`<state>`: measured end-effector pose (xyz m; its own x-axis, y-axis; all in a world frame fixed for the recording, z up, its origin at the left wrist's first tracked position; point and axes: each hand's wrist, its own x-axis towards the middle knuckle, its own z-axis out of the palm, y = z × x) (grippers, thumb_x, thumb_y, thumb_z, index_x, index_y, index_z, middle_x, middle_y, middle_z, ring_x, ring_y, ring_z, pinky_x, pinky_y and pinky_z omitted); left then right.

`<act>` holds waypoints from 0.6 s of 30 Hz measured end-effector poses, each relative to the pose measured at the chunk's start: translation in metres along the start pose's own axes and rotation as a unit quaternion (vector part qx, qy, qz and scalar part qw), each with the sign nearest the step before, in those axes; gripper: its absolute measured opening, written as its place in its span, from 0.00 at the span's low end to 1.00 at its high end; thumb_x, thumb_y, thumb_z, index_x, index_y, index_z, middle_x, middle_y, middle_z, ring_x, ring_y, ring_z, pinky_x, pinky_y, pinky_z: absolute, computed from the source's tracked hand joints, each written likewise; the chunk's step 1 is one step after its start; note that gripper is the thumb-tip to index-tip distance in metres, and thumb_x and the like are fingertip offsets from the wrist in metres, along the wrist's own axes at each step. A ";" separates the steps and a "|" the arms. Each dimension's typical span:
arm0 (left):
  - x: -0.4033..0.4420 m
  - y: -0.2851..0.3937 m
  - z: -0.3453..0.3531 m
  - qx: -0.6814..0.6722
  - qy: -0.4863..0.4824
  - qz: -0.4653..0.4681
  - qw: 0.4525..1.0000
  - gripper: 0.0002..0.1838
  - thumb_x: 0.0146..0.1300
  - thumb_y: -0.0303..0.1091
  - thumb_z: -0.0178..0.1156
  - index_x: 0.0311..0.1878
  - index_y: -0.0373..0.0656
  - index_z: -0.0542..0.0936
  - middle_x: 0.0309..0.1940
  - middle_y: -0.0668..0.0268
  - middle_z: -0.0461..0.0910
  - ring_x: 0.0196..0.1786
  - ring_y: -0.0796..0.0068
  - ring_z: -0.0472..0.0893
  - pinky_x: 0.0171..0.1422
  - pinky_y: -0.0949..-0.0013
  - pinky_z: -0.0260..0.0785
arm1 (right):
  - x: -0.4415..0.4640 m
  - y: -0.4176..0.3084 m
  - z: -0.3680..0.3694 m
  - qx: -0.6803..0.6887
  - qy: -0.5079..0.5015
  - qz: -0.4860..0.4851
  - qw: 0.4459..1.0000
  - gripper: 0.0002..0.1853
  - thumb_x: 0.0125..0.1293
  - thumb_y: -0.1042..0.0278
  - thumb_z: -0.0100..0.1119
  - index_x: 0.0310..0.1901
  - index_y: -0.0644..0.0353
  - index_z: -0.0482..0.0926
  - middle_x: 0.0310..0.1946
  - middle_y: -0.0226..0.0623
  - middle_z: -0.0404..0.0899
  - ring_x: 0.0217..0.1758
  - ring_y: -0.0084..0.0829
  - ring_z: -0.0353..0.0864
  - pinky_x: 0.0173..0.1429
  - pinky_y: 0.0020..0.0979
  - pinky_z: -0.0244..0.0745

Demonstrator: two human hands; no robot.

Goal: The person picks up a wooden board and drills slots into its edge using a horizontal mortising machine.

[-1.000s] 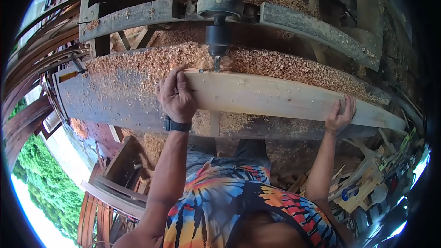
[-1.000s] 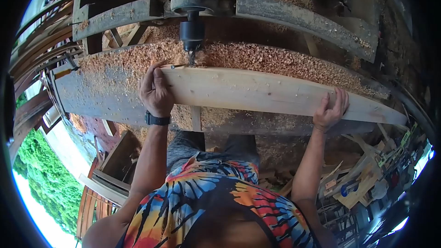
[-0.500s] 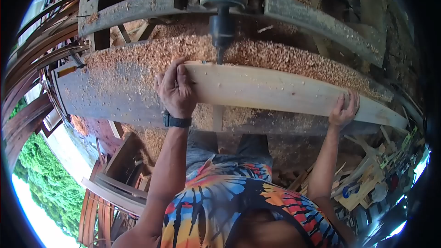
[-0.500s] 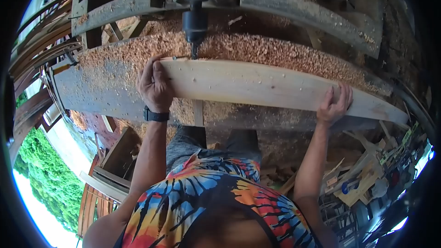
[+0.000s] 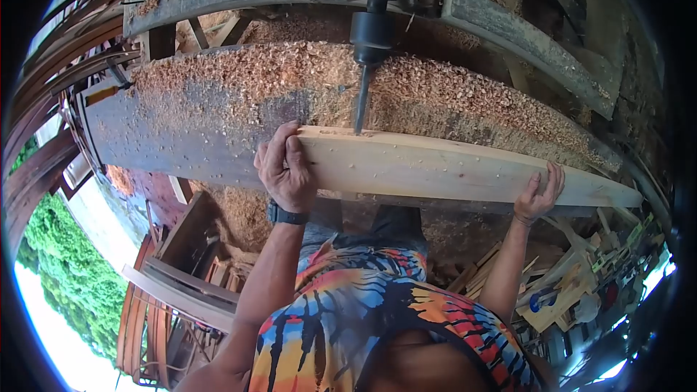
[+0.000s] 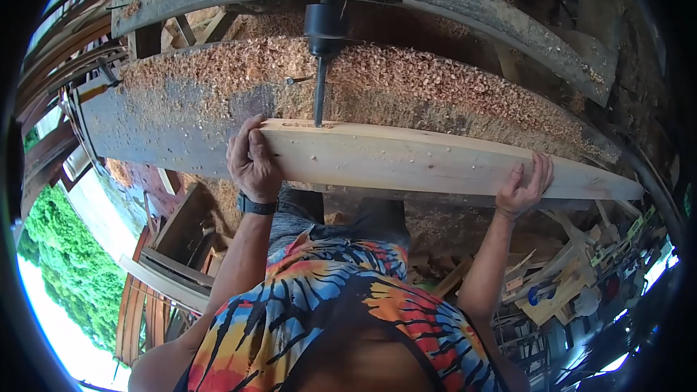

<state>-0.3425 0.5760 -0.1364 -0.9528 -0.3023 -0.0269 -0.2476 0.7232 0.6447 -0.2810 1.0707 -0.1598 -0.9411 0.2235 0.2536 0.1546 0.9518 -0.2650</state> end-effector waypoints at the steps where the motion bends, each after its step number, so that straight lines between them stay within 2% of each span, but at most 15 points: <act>1: 0.001 0.000 0.000 -0.004 -0.001 0.002 1.000 0.13 0.82 0.34 0.58 0.57 0.44 0.89 0.45 0.62 0.91 0.45 0.64 0.84 0.57 0.60 0.73 | 0.000 -0.001 0.000 0.002 0.000 0.004 1.000 0.22 0.75 0.59 0.61 0.59 0.70 0.83 0.59 0.53 0.83 0.69 0.58 0.77 0.76 0.56 0.68; 8: 0.013 0.006 0.004 -0.012 0.009 0.007 1.000 0.13 0.81 0.36 0.59 0.57 0.46 0.90 0.44 0.63 0.91 0.44 0.66 0.83 0.58 0.61 0.71 | 0.009 -0.004 0.001 0.008 0.001 0.008 1.000 0.21 0.74 0.60 0.62 0.58 0.70 0.83 0.58 0.54 0.83 0.68 0.58 0.77 0.76 0.56 0.68; 11: 0.028 0.006 0.012 -0.013 0.025 0.023 0.999 0.10 0.78 0.35 0.63 0.55 0.49 0.90 0.42 0.71 0.91 0.40 0.71 0.80 0.59 0.64 0.67 | 0.016 -0.003 0.005 -0.002 0.002 0.020 1.000 0.20 0.74 0.61 0.63 0.58 0.69 0.83 0.59 0.54 0.83 0.68 0.58 0.77 0.75 0.56 0.69; 14: 0.048 0.009 0.021 -0.037 0.029 0.026 0.999 0.10 0.79 0.36 0.63 0.56 0.50 0.90 0.38 0.71 0.90 0.40 0.71 0.80 0.58 0.63 0.67 | 0.026 -0.002 0.010 -0.009 0.014 0.021 1.000 0.20 0.74 0.61 0.63 0.58 0.68 0.83 0.60 0.52 0.83 0.69 0.58 0.77 0.76 0.55 0.69; 15: 0.058 0.013 0.025 -0.003 0.023 0.032 0.999 0.11 0.79 0.37 0.62 0.56 0.51 0.91 0.37 0.70 0.89 0.40 0.70 0.80 0.57 0.61 0.67 | 0.028 -0.001 0.012 -0.011 0.016 0.027 0.999 0.19 0.74 0.61 0.63 0.58 0.68 0.84 0.60 0.51 0.84 0.69 0.57 0.77 0.76 0.55 0.68; 18: 0.063 0.011 0.034 -0.056 0.037 0.036 0.997 0.12 0.80 0.38 0.61 0.56 0.51 0.91 0.37 0.69 0.89 0.40 0.68 0.80 0.58 0.60 0.67 | 0.039 0.003 0.020 -0.010 0.027 0.039 0.999 0.19 0.74 0.61 0.63 0.58 0.67 0.84 0.61 0.50 0.84 0.70 0.56 0.77 0.76 0.54 0.68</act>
<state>-0.4112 0.5861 -0.1571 -0.9508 -0.3003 0.0765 -0.1541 0.6724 0.7240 -0.3234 1.0782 -0.1697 -0.9087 0.3068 0.2831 0.2327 0.9353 -0.2664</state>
